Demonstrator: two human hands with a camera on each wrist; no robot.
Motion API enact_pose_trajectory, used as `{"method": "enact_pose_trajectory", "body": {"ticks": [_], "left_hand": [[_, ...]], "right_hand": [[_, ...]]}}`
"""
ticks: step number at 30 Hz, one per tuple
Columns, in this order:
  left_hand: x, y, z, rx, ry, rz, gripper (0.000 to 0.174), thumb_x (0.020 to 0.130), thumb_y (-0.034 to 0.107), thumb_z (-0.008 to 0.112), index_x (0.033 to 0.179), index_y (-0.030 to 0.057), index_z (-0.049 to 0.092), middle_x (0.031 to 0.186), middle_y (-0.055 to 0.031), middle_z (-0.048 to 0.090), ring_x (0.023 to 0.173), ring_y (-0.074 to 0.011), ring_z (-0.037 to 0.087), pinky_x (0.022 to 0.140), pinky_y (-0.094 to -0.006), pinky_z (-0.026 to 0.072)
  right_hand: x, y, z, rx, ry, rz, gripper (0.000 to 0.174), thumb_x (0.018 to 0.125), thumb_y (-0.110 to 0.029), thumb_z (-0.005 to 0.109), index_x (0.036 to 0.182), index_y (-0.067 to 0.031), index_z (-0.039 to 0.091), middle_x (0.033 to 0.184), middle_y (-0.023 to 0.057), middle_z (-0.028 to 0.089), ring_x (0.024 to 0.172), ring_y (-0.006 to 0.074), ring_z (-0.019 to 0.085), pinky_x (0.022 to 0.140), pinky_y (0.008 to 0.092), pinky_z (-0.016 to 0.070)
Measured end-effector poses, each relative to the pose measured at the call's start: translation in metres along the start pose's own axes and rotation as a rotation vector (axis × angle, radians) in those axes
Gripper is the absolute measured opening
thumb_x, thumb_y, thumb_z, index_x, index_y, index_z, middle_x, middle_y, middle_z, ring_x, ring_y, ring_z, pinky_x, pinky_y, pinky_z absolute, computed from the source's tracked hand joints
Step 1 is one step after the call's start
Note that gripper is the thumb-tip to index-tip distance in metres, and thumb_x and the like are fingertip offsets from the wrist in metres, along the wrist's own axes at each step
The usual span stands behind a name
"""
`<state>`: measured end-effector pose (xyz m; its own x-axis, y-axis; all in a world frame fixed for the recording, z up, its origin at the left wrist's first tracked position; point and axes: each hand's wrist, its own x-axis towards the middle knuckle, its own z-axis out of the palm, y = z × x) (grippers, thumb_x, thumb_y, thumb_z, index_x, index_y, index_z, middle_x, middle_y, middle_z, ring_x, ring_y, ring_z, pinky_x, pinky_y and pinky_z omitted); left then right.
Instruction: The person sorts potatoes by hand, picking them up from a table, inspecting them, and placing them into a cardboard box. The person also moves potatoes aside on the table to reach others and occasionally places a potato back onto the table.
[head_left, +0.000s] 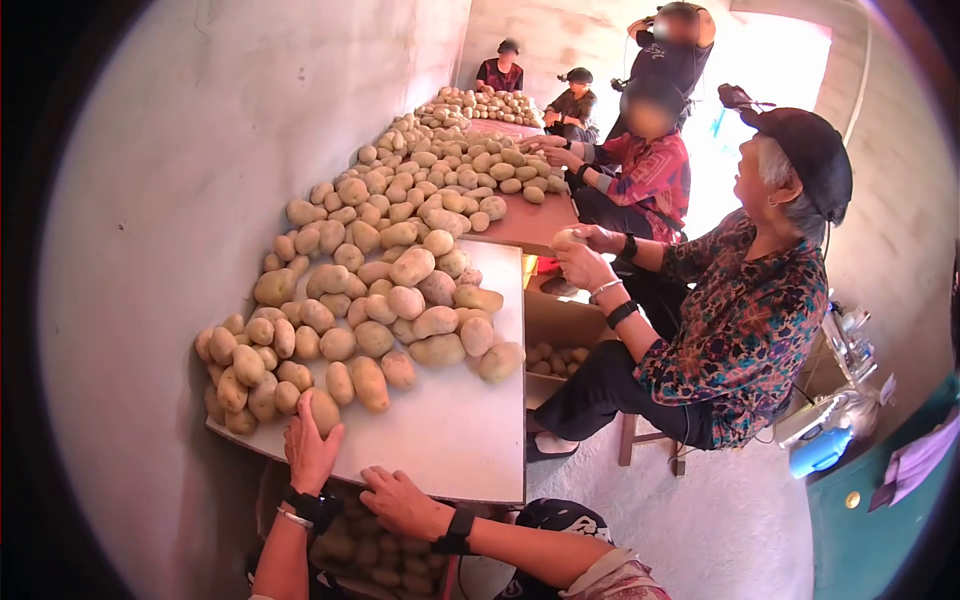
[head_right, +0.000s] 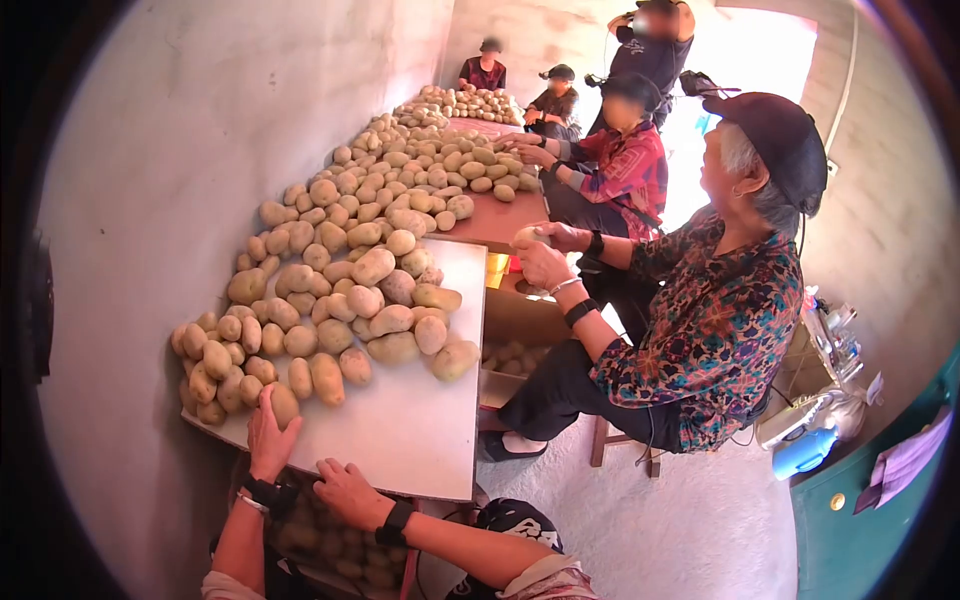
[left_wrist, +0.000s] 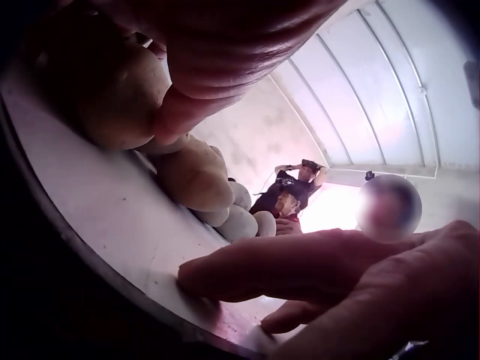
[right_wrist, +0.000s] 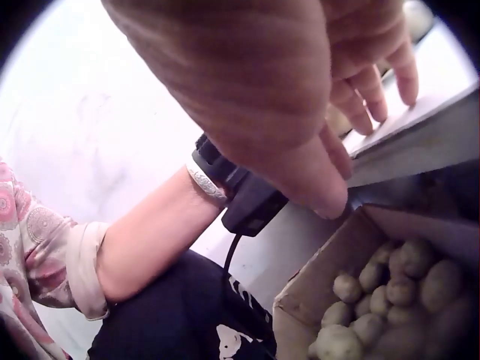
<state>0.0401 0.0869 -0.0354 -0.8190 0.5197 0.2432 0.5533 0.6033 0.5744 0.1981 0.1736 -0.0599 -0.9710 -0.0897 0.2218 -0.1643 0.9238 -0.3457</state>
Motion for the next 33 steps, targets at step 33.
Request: {"method": "enact_pose_trajectory", "body": {"ticks": [33], "left_hand": [[-0.025,0.004,-0.020,-0.188,-0.322,0.252,0.070,0.061,0.016,0.070,0.123,0.0064,0.038,0.113,-0.0206,0.050,0.108,-0.0405,0.048,0.095,-0.0438,0.0390]], "right_hand": [[0.004,0.032,-0.037,0.107,0.055,0.199,0.017,0.073,-0.012,0.060,0.086,-0.0022,0.055,0.096,0.0151,0.056,0.092,0.0343,0.055,0.076,0.0447,0.0485]]}}
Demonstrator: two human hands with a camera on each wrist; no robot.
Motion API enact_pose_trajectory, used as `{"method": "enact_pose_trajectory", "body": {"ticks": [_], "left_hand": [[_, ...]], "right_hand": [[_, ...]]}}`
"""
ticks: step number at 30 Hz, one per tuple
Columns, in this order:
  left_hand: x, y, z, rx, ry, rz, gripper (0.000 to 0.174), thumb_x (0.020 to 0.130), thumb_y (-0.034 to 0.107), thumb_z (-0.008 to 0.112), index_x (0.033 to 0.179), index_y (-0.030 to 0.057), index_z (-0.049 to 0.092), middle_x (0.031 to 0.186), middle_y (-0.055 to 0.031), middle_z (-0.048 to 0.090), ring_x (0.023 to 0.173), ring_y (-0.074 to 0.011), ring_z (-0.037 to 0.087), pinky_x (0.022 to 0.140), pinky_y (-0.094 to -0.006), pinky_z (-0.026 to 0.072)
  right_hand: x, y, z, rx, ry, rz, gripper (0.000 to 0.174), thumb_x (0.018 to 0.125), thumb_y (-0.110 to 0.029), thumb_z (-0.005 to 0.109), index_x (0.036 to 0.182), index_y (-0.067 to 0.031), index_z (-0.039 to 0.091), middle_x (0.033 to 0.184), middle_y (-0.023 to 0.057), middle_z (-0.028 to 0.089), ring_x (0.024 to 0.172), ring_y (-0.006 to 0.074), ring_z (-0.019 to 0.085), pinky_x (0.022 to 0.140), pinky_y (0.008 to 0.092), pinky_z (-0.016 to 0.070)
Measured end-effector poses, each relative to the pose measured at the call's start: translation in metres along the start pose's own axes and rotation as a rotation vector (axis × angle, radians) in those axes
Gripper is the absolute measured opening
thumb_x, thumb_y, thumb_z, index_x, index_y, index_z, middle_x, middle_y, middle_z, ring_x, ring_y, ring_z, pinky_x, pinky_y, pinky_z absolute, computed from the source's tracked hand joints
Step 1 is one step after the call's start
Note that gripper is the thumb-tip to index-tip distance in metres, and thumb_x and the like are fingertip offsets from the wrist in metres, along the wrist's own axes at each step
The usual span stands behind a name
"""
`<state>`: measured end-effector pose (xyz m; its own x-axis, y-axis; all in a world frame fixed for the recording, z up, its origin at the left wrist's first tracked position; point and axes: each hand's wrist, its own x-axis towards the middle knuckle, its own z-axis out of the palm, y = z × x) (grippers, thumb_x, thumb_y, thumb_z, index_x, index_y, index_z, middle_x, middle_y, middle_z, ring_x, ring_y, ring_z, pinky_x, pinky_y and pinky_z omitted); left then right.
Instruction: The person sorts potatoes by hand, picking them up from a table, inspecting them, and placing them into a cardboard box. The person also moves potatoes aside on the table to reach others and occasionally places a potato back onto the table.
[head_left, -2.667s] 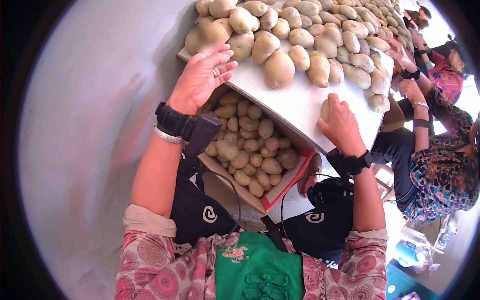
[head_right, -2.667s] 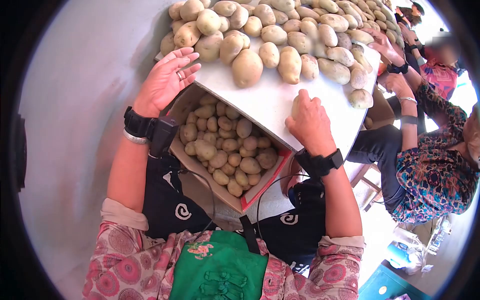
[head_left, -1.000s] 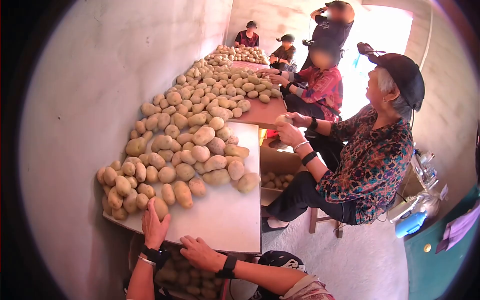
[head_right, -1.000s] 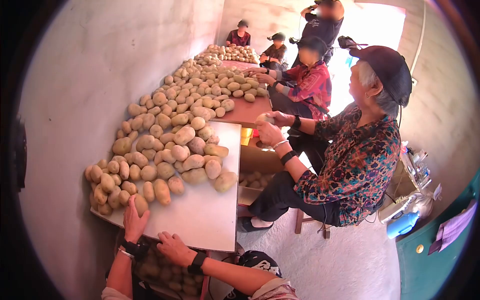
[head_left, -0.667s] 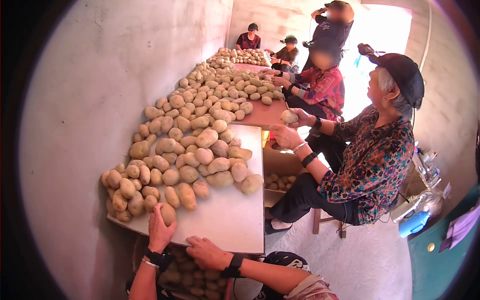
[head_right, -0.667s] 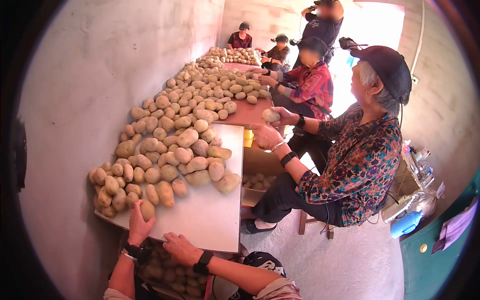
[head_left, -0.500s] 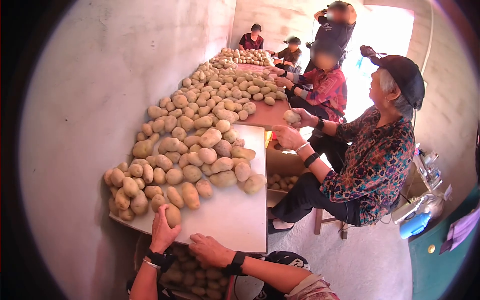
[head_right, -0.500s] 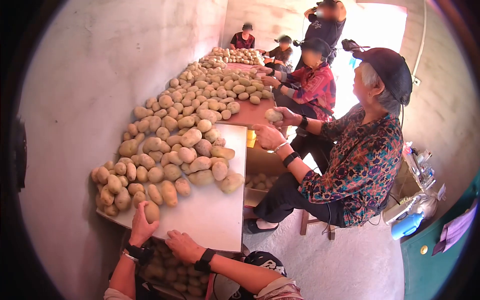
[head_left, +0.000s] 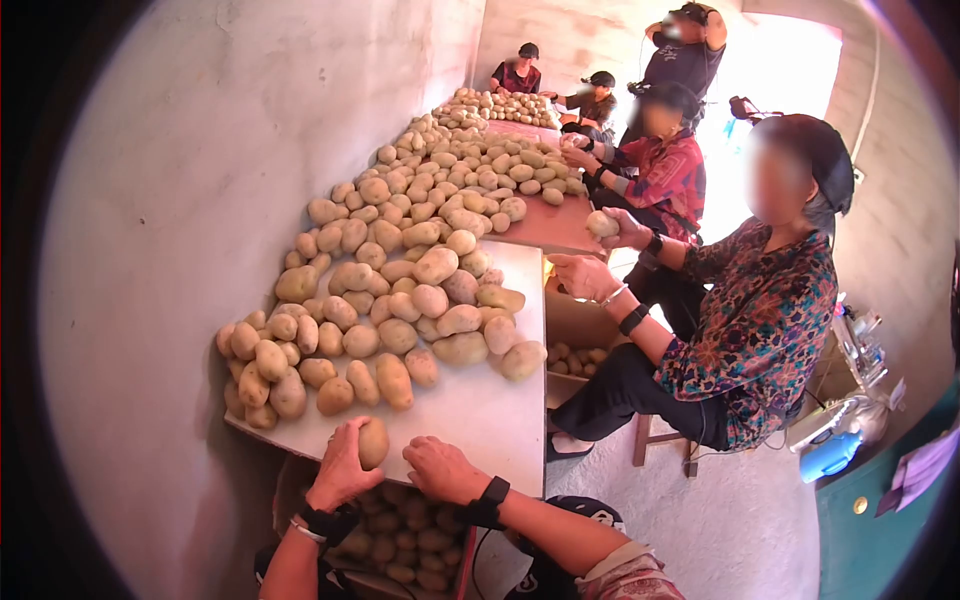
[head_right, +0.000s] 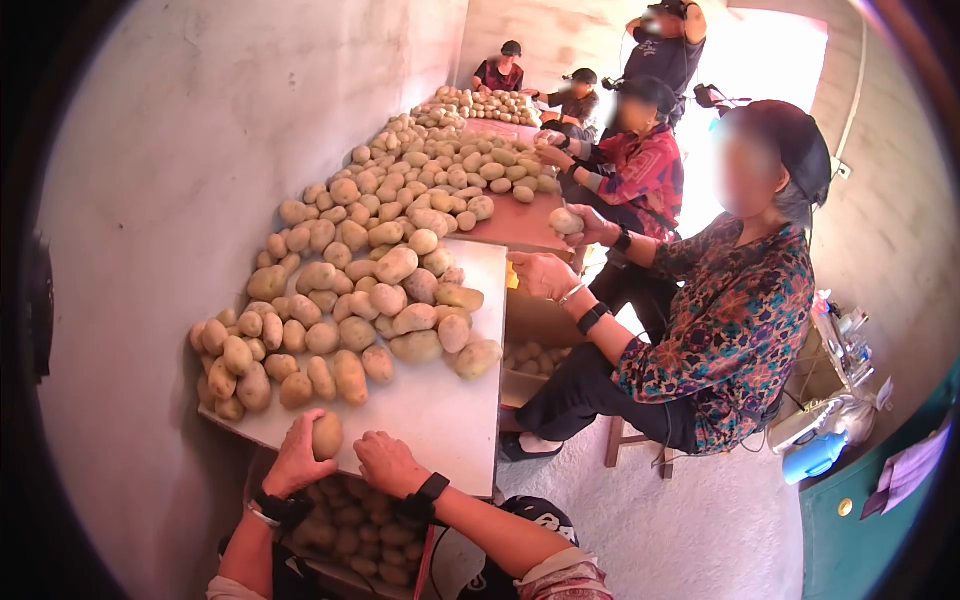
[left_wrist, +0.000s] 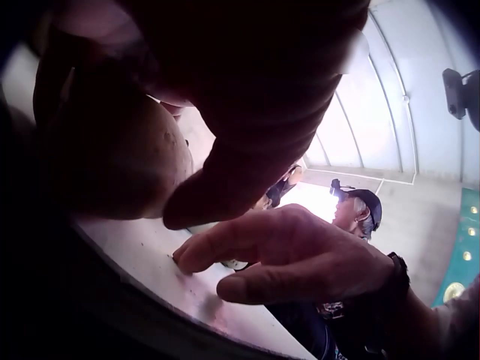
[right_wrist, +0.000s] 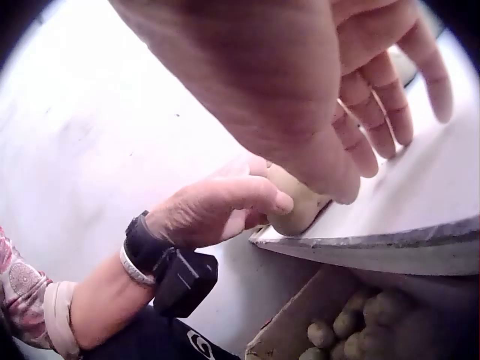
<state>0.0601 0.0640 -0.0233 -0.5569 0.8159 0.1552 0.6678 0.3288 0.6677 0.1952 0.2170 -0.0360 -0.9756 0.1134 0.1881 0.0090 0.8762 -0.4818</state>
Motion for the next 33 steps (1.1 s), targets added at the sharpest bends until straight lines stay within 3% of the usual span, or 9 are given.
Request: {"method": "enact_pose_trajectory", "body": {"ticks": [3,7,11,19,23,25,29,31,33], "left_hand": [[-0.002,-0.009,0.014,0.059,0.127,0.074,0.091,0.063,0.025,0.077,0.139,0.0057,0.029,0.120,-0.0222,0.049,0.111,-0.0408,0.047,0.096,-0.0446,0.0388],[-0.001,-0.025,0.021,0.124,0.185,0.093,0.074,0.067,0.021,0.070,0.131,0.0010,0.039,0.117,-0.0235,0.052,0.110,-0.0398,0.049,0.095,-0.0433,0.0405],[0.000,-0.025,0.010,0.120,0.161,0.078,0.063,0.063,0.016,0.066,0.120,0.0011,0.043,0.110,-0.0221,0.055,0.104,-0.0389,0.052,0.090,-0.0426,0.0428],[-0.017,-0.023,-0.013,0.094,0.043,-0.028,0.066,0.061,0.016,0.066,0.121,0.0018,0.044,0.110,-0.0207,0.057,0.104,-0.0376,0.054,0.090,-0.0417,0.0435],[-0.031,-0.033,-0.050,-0.059,0.217,-0.327,0.061,0.061,0.012,0.068,0.119,0.0045,0.049,0.105,-0.0150,0.061,0.098,-0.0230,0.060,0.087,-0.0333,0.0467],[-0.040,-0.055,-0.069,-0.049,0.365,-0.274,0.062,0.062,0.012,0.067,0.120,0.0047,0.049,0.104,-0.0121,0.061,0.096,-0.0215,0.059,0.087,-0.0326,0.0466],[-0.061,-0.074,-0.084,0.028,0.264,-0.368,0.062,0.062,0.013,0.068,0.120,0.0053,0.047,0.104,-0.0122,0.060,0.096,-0.0218,0.059,0.087,-0.0328,0.0463],[-0.071,-0.074,-0.082,0.111,0.130,-0.357,0.060,0.059,0.015,0.068,0.115,0.0055,0.048,0.103,-0.0189,0.060,0.101,-0.0358,0.057,0.087,-0.0408,0.0458],[-0.083,-0.083,-0.071,0.189,0.029,-0.463,0.057,0.061,0.014,0.067,0.114,0.0060,0.047,0.099,-0.0184,0.059,0.100,-0.0369,0.056,0.085,-0.0417,0.0453]], "right_hand": [[0.000,0.002,0.006,-0.046,-0.029,0.031,0.019,0.075,-0.013,0.057,0.091,-0.0029,0.056,0.097,0.0171,0.056,0.092,0.0348,0.055,0.076,0.0458,0.0482],[-0.004,0.037,-0.004,-0.134,-0.035,0.085,0.027,0.079,-0.021,0.059,0.099,-0.0032,0.056,0.095,0.0175,0.059,0.091,0.0350,0.056,0.078,0.0453,0.0450],[0.011,0.037,-0.034,-0.112,-0.003,0.089,0.022,0.076,-0.020,0.064,0.084,0.0002,0.064,0.078,0.0192,0.064,0.076,0.0371,0.062,0.071,0.0425,0.0492],[0.016,0.026,-0.041,-0.122,-0.065,0.167,0.023,0.076,-0.018,0.061,0.087,0.0024,0.065,0.078,0.0204,0.065,0.074,0.0359,0.064,0.068,0.0392,0.0504],[0.020,0.030,-0.042,-0.095,-0.035,0.185,0.021,0.076,-0.017,0.060,0.083,0.0017,0.064,0.078,0.0243,0.062,0.078,0.0404,0.061,0.074,0.0454,0.0488],[0.023,0.034,-0.040,-0.084,-0.049,0.214,0.022,0.076,-0.017,0.060,0.086,0.0019,0.064,0.078,0.0244,0.062,0.078,0.0403,0.061,0.074,0.0454,0.0487],[0.025,0.028,-0.040,-0.126,-0.054,0.179,0.025,0.076,-0.017,0.060,0.090,0.0033,0.064,0.077,0.0247,0.063,0.077,0.0398,0.062,0.074,0.0447,0.0490],[0.026,0.024,-0.041,-0.125,-0.066,0.201,0.026,0.076,-0.017,0.060,0.091,0.0038,0.064,0.076,0.0245,0.063,0.076,0.0395,0.062,0.074,0.0442,0.0491],[0.024,0.025,-0.041,-0.128,-0.085,0.229,0.027,0.076,-0.017,0.060,0.091,0.0044,0.064,0.076,0.0242,0.063,0.076,0.0392,0.062,0.074,0.0437,0.0493]]}}
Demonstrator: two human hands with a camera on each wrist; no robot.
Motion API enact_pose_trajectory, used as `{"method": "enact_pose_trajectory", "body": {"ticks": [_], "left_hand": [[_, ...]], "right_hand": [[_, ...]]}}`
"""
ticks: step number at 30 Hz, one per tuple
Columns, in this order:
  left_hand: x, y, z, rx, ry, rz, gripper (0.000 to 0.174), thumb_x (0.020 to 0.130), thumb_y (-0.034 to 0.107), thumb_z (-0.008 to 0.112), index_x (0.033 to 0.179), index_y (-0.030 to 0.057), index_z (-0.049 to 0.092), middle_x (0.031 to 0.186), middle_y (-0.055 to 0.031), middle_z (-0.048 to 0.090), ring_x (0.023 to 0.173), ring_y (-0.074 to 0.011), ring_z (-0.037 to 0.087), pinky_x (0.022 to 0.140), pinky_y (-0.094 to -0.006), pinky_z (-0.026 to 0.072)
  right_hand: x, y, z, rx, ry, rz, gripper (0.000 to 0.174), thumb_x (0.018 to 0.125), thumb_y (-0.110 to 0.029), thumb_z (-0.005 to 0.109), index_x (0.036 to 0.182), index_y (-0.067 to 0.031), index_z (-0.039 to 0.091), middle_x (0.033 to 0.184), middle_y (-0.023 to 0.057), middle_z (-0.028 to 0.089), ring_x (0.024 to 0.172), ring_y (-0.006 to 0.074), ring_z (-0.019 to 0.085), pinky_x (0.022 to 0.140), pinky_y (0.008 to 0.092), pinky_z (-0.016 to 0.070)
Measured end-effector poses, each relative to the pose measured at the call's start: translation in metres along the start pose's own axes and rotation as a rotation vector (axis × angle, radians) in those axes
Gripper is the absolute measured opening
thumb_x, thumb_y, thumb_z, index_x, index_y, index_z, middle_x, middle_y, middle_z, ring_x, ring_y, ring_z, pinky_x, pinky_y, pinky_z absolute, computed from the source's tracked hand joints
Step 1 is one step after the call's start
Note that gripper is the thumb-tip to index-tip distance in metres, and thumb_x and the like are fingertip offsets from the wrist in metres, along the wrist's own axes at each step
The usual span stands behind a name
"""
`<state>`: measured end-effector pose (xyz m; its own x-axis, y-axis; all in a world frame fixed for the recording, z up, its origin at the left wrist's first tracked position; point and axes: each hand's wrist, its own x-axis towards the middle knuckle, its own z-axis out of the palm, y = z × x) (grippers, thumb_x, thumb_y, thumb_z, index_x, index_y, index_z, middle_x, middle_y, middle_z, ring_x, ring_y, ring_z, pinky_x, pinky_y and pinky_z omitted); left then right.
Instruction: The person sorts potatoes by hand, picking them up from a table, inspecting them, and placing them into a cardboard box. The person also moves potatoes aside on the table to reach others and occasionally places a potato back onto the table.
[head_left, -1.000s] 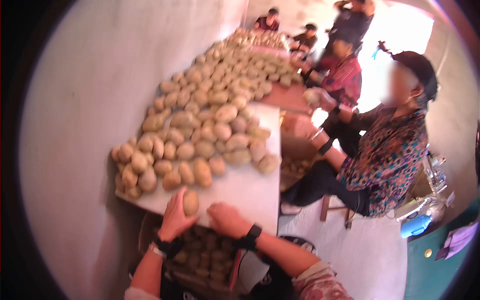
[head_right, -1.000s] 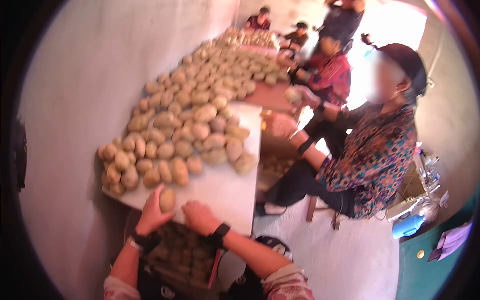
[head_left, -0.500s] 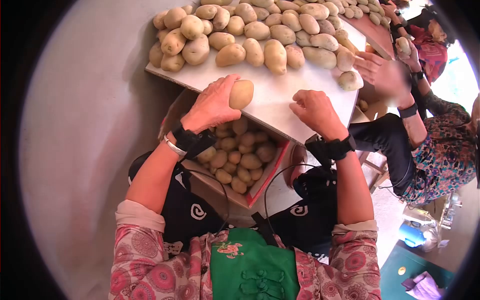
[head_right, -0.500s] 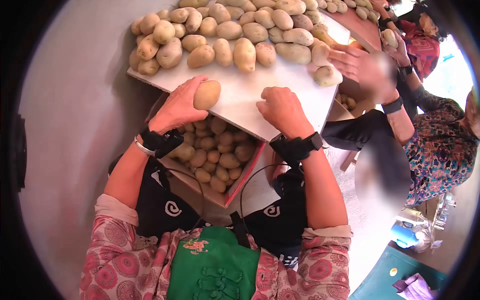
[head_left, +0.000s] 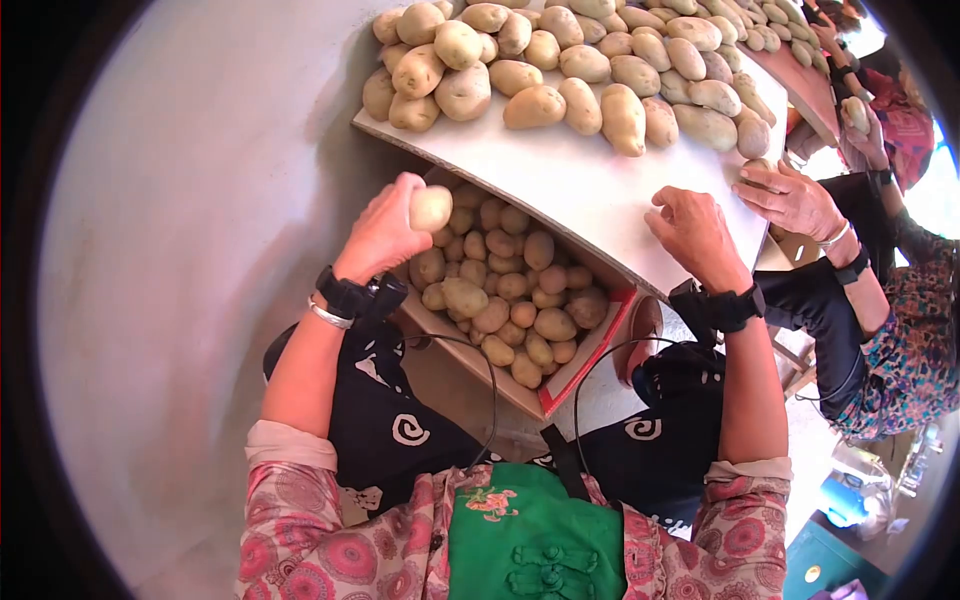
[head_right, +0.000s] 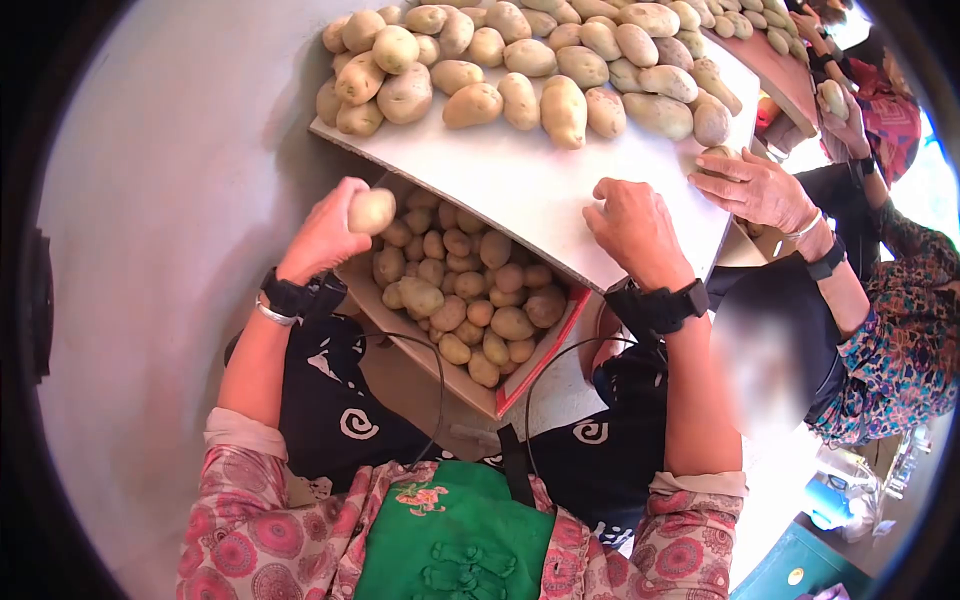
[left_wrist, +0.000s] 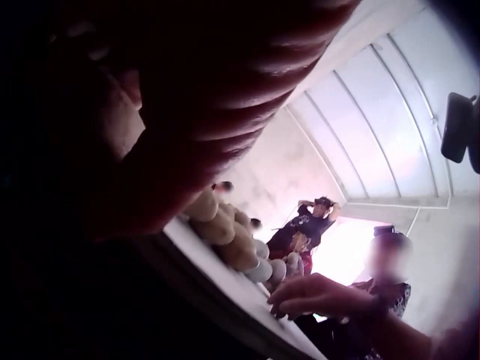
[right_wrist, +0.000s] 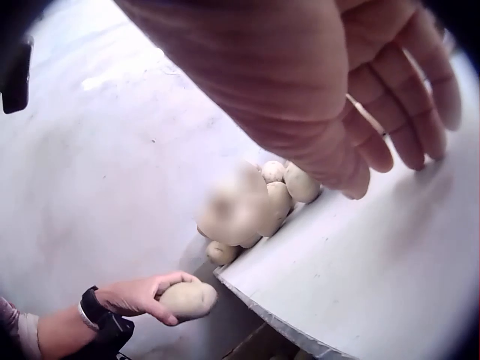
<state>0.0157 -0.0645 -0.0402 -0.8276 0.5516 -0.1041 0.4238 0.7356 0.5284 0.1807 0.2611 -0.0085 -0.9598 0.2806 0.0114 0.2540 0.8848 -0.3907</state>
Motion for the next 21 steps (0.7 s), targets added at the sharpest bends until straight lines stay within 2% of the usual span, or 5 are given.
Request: {"method": "enact_pose_trajectory", "body": {"ticks": [5,11,15,17,21], "left_hand": [[0.001,-0.056,-0.008,0.079,-0.015,0.028,0.045,0.069,0.006,0.057,0.113,0.0051,0.051,0.110,-0.0201,0.056,0.108,-0.0366,0.050,0.095,-0.0406,0.0397],[0.005,-0.032,-0.017,0.022,0.178,0.171,0.043,0.075,0.008,0.053,0.118,-0.0001,0.049,0.119,-0.0215,0.054,0.114,-0.0364,0.050,0.098,-0.0397,0.0390],[0.014,-0.006,-0.017,-0.092,0.281,0.249,0.042,0.076,0.007,0.056,0.117,-0.0005,0.051,0.119,-0.0202,0.054,0.114,-0.0357,0.050,0.099,-0.0393,0.0388],[0.014,0.004,-0.020,-0.136,0.307,0.272,0.041,0.077,0.007,0.057,0.117,-0.0004,0.051,0.119,-0.0189,0.055,0.115,-0.0347,0.051,0.098,-0.0388,0.0393],[0.018,0.021,-0.029,-0.818,0.176,0.038,0.033,0.084,0.009,0.057,0.116,0.0033,0.052,0.116,-0.0095,0.057,0.109,-0.0220,0.055,0.092,-0.0340,0.0427]], "right_hand": [[0.004,0.006,0.001,0.030,0.031,-0.041,0.028,0.076,-0.017,0.061,0.093,0.0057,0.064,0.072,0.0188,0.065,0.067,0.0326,0.064,0.066,0.0379,0.0508],[0.011,0.017,0.007,0.097,0.060,-0.043,0.026,0.078,-0.016,0.064,0.093,0.0046,0.064,0.077,0.0182,0.066,0.069,0.0287,0.066,0.067,0.0376,0.0519],[0.019,0.000,-0.002,0.163,0.127,-0.023,0.028,0.076,-0.014,0.065,0.100,-0.0005,0.063,0.086,0.0214,0.064,0.087,0.0370,0.062,0.080,0.0410,0.0489],[0.022,-0.012,-0.004,0.261,0.244,-0.106,0.039,0.077,-0.013,0.065,0.114,-0.0017,0.056,0.106,0.0225,0.059,0.102,0.0375,0.056,0.090,0.0409,0.0444],[0.038,-0.024,0.001,0.248,0.260,-0.145,0.056,0.077,-0.012,0.065,0.129,-0.0043,0.045,0.126,0.0281,0.045,0.117,0.0423,0.046,0.099,0.0437,0.0379]]}}
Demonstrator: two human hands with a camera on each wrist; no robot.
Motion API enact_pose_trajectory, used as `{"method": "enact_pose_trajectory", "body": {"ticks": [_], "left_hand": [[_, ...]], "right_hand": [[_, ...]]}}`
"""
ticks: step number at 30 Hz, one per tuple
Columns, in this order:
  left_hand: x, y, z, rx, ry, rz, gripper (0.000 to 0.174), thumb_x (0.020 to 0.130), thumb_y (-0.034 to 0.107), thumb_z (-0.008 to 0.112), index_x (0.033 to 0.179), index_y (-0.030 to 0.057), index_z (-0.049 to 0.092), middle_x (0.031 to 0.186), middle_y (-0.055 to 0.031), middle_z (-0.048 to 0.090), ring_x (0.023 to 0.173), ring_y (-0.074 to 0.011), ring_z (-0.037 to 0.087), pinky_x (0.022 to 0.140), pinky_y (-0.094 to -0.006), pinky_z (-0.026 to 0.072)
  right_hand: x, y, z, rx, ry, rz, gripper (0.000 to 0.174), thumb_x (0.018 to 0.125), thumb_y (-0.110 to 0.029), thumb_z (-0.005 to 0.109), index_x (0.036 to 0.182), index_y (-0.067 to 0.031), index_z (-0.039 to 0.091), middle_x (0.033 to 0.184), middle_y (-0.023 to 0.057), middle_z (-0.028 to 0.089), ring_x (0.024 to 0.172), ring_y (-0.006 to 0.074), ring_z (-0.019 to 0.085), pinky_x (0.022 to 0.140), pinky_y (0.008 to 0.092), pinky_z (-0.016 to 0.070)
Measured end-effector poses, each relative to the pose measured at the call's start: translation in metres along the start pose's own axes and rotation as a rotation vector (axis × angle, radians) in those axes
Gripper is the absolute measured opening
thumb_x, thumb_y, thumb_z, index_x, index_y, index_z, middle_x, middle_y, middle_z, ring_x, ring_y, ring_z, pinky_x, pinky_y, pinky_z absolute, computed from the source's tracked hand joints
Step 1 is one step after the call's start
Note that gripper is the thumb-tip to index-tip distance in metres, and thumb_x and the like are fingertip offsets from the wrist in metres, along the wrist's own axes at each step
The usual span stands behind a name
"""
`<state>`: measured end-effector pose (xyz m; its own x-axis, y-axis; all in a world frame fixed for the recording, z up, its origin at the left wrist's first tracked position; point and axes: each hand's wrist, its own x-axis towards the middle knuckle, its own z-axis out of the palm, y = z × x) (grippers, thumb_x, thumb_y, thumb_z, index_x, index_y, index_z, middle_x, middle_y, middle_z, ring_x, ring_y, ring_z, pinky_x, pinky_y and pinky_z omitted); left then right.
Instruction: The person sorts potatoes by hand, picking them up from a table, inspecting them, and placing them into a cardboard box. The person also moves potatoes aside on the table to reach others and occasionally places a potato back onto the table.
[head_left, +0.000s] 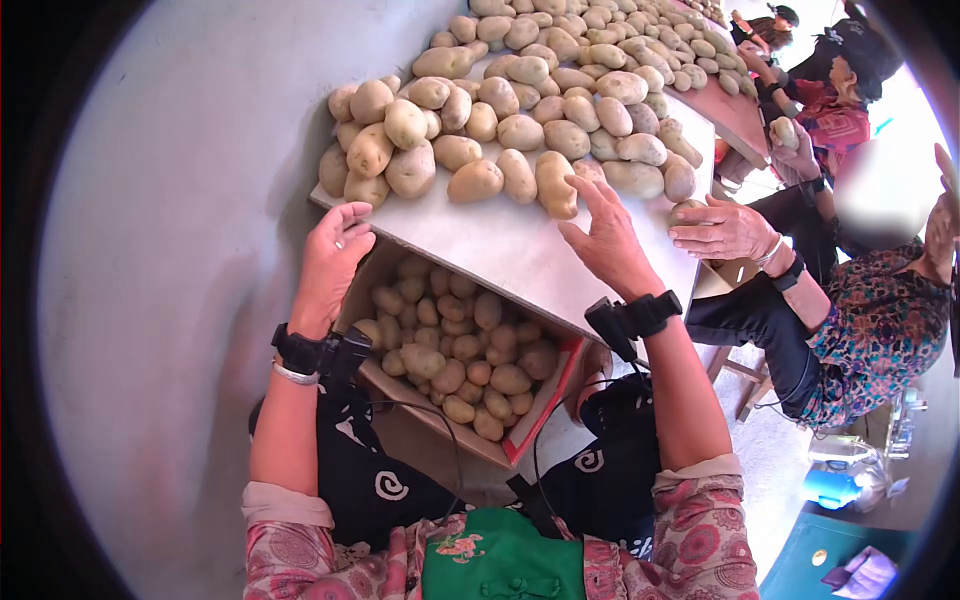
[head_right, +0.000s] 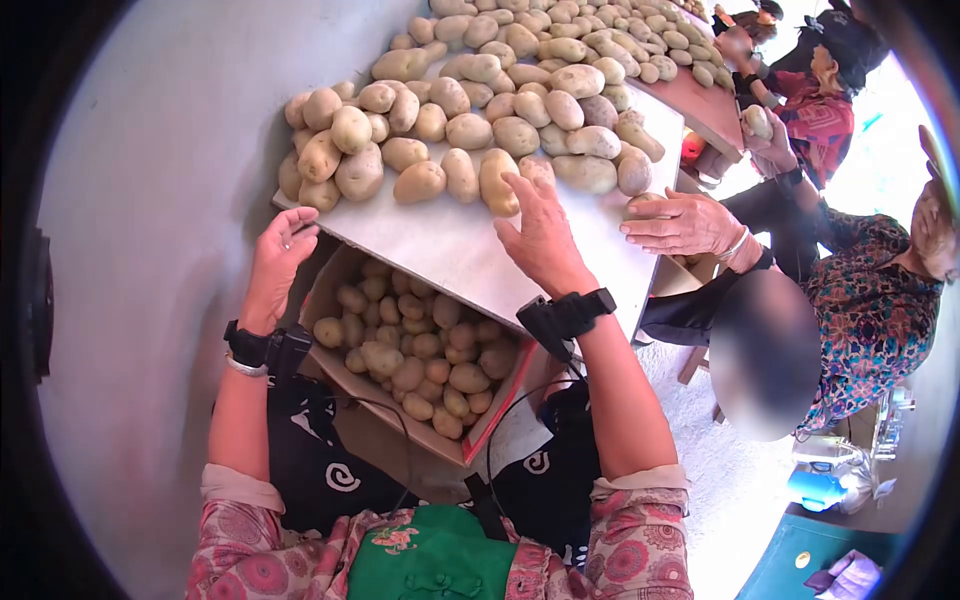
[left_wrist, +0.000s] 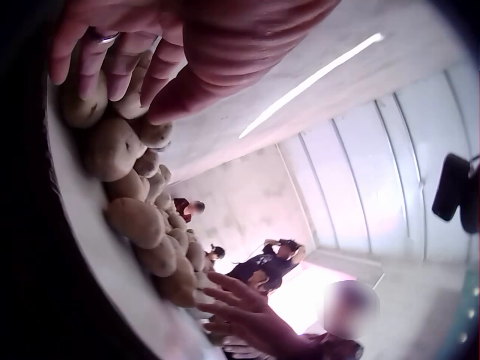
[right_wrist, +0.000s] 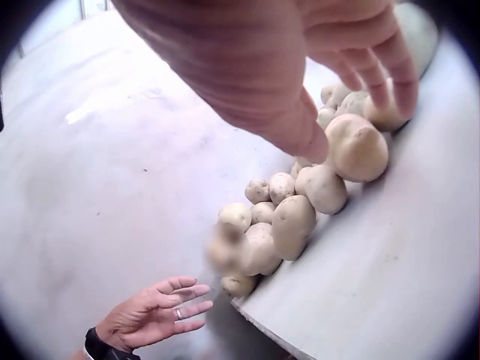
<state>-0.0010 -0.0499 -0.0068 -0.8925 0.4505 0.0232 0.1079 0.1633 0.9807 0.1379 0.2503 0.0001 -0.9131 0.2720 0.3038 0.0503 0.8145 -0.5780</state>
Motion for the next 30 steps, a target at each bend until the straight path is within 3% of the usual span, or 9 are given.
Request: {"method": "enact_pose_trajectory", "body": {"ticks": [1,3,4,7,12,16,21,29,30], "left_hand": [[0.000,0.003,-0.001,-0.229,-0.045,-0.100,0.030,0.086,0.010,0.057,0.115,0.0065,0.054,0.117,-0.0055,0.057,0.107,-0.0169,0.054,0.090,-0.0308,0.0437],[0.001,0.007,-0.003,-0.322,-0.039,-0.132,0.028,0.086,0.010,0.057,0.114,0.0080,0.054,0.115,-0.0045,0.057,0.104,-0.0146,0.055,0.087,-0.0288,0.0440],[0.001,0.007,-0.002,-0.413,-0.039,-0.176,0.026,0.086,0.011,0.057,0.112,0.0095,0.054,0.114,-0.0034,0.057,0.102,-0.0124,0.055,0.085,-0.0268,0.0442],[0.001,0.011,-0.002,-0.486,-0.054,-0.183,0.025,0.087,0.011,0.056,0.112,0.0096,0.054,0.112,-0.0032,0.057,0.101,-0.0133,0.055,0.085,-0.0274,0.0448],[0.001,0.011,0.005,-0.527,-0.098,-0.226,0.023,0.088,0.011,0.055,0.111,0.0098,0.053,0.110,-0.0024,0.059,0.097,-0.0123,0.057,0.082,-0.0279,0.0464],[-0.001,0.016,0.007,-0.544,-0.126,-0.227,0.023,0.087,0.007,0.055,0.110,0.0090,0.054,0.107,-0.0022,0.059,0.096,-0.0120,0.057,0.080,-0.0256,0.0452],[-0.001,0.015,0.004,-0.535,-0.149,-0.228,0.024,0.087,0.009,0.055,0.111,0.0102,0.052,0.108,-0.0025,0.058,0.096,-0.0130,0.057,0.080,-0.0260,0.0464],[0.004,0.022,0.018,-0.471,-0.192,-0.239,0.024,0.087,0.011,0.056,0.110,0.0106,0.053,0.107,-0.0012,0.059,0.095,-0.0118,0.057,0.081,-0.0257,0.0459],[0.005,0.020,0.022,-0.468,-0.219,-0.242,0.030,0.087,0.011,0.058,0.116,0.0092,0.050,0.114,-0.0030,0.056,0.097,-0.0124,0.056,0.082,-0.0265,0.0453]], "right_hand": [[0.002,0.000,0.004,-0.001,0.006,-0.004,0.056,0.077,-0.012,0.065,0.129,-0.0043,0.045,0.126,0.0281,0.045,0.117,0.0423,0.046,0.099,0.0437,0.0379],[0.007,0.000,0.011,-0.188,0.143,-0.069,0.058,0.076,-0.013,0.066,0.129,-0.0043,0.045,0.126,0.0332,0.042,0.119,0.0462,0.042,0.102,0.0458,0.0355],[0.011,-0.004,0.008,-0.300,0.142,0.003,0.060,0.075,-0.015,0.067,0.130,-0.0040,0.044,0.128,0.0364,0.039,0.122,0.0489,0.038,0.103,0.0473,0.0335],[0.027,-0.002,0.001,-0.104,0.060,0.122,0.061,0.074,-0.019,0.068,0.129,-0.0034,0.046,0.129,0.0355,0.039,0.124,0.0479,0.036,0.103,0.0460,0.0338],[0.043,0.016,0.020,-0.219,0.053,0.183,0.063,0.071,-0.034,0.070,0.121,-0.0013,0.051,0.117,0.0238,0.048,0.112,0.0400,0.043,0.098,0.0439,0.0390],[0.056,0.023,0.026,-0.333,0.032,0.293,0.065,0.068,-0.041,0.070,0.117,-0.0014,0.054,0.121,0.0246,0.044,0.115,0.0400,0.041,0.096,0.0454,0.0401],[0.058,0.016,0.021,-0.202,-0.043,0.367,0.065,0.066,-0.045,0.069,0.114,-0.0026,0.057,0.123,0.0264,0.042,0.114,0.0430,0.040,0.094,0.0475,0.0419],[0.039,0.007,0.013,-0.251,-0.092,0.356,0.062,0.067,-0.046,0.068,0.108,-0.0006,0.060,0.119,0.0288,0.045,0.105,0.0449,0.048,0.090,0.0479,0.0449],[0.036,0.001,0.009,-0.247,-0.130,0.340,0.062,0.067,-0.045,0.067,0.108,0.0002,0.060,0.118,0.0291,0.046,0.105,0.0453,0.048,0.089,0.0483,0.0454]]}}
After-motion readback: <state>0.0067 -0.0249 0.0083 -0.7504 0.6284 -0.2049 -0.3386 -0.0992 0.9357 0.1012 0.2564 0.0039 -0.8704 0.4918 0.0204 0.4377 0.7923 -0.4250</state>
